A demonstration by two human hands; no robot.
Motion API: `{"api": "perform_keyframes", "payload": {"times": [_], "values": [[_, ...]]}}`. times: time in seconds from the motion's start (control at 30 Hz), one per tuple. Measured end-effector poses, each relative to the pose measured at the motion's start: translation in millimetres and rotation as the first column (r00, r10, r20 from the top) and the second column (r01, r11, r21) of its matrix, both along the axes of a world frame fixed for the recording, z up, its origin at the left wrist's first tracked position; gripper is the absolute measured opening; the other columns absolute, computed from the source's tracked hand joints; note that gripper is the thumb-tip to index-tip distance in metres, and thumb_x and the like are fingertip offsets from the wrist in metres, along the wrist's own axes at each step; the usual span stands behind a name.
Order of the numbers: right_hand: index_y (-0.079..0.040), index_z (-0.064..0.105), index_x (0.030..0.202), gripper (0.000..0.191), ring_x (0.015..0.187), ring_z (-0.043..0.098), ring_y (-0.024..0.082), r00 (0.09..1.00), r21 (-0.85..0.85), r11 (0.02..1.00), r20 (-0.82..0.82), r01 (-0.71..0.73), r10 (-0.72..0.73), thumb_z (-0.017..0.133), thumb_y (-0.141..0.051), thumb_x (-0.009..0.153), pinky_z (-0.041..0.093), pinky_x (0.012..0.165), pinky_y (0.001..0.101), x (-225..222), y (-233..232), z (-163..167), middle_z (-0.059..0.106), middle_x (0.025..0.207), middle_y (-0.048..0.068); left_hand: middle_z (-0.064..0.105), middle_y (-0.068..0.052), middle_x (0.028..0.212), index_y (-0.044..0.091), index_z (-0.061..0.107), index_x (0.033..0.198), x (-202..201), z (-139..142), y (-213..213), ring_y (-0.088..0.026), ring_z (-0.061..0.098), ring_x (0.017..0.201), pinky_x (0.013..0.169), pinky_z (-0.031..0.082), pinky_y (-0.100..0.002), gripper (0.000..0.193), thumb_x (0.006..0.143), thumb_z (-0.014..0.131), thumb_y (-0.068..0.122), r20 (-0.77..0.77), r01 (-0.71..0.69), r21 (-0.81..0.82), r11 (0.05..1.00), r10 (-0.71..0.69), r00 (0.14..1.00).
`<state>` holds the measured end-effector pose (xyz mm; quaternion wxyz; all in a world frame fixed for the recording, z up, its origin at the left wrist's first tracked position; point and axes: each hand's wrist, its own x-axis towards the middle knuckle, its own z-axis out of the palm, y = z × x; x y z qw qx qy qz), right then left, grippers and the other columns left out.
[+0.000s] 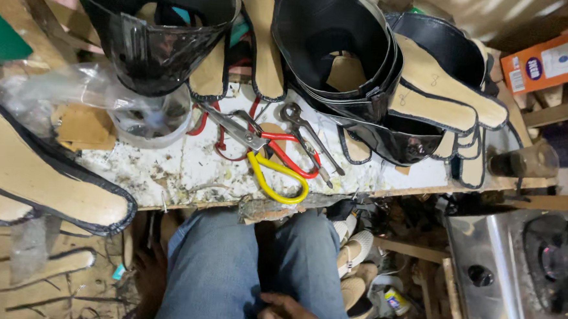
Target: The person removes a shoe insole, then uses a hammer and a curved metal tool to pry and separate the sole from the upper. They repeatedly tap and lever the tool along the edge to detach the sole material.
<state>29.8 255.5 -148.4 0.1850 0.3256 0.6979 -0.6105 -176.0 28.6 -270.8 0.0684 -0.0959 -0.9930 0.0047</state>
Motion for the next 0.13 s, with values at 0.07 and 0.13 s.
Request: {"api": "perform_keyframes", "payload": {"times": [0.07, 0.13], "values": [[-0.007, 0.068, 0.134, 0.048, 0.092, 0.071, 0.01, 1.0, -0.023, 0.999, -0.002, -0.023, 0.023, 0.074, -0.031, 0.093, 0.055, 0.087, 0.0257, 7, 3, -8, 0.078, 0.097, 0.005, 0.051, -0.039, 0.138, 0.014, 0.023, 0.173, 4, -6, 1, -0.047, 0.062, 0.106, 0.069, 0.061, -0.045, 0.071, 0.108, 0.05, 0.016, 0.163, -0.049, -0.108, 0.993, 0.067, 0.984], [-0.008, 0.063, 0.138, 0.051, 0.093, 0.068, 0.01, 0.998, -0.131, 0.991, 0.043, -0.032, 0.038, 0.074, -0.032, 0.094, 0.053, 0.088, 0.0253, 12, 14, -20, 0.074, 0.099, 0.002, 0.048, -0.043, 0.144, 0.019, 0.019, 0.178, -2, -8, 3, -0.047, 0.06, 0.111, 0.078, 0.062, -0.043, 0.077, 0.109, 0.051, 0.016, 0.269, -0.009, -0.245, 0.969, 0.077, 0.96]]}}
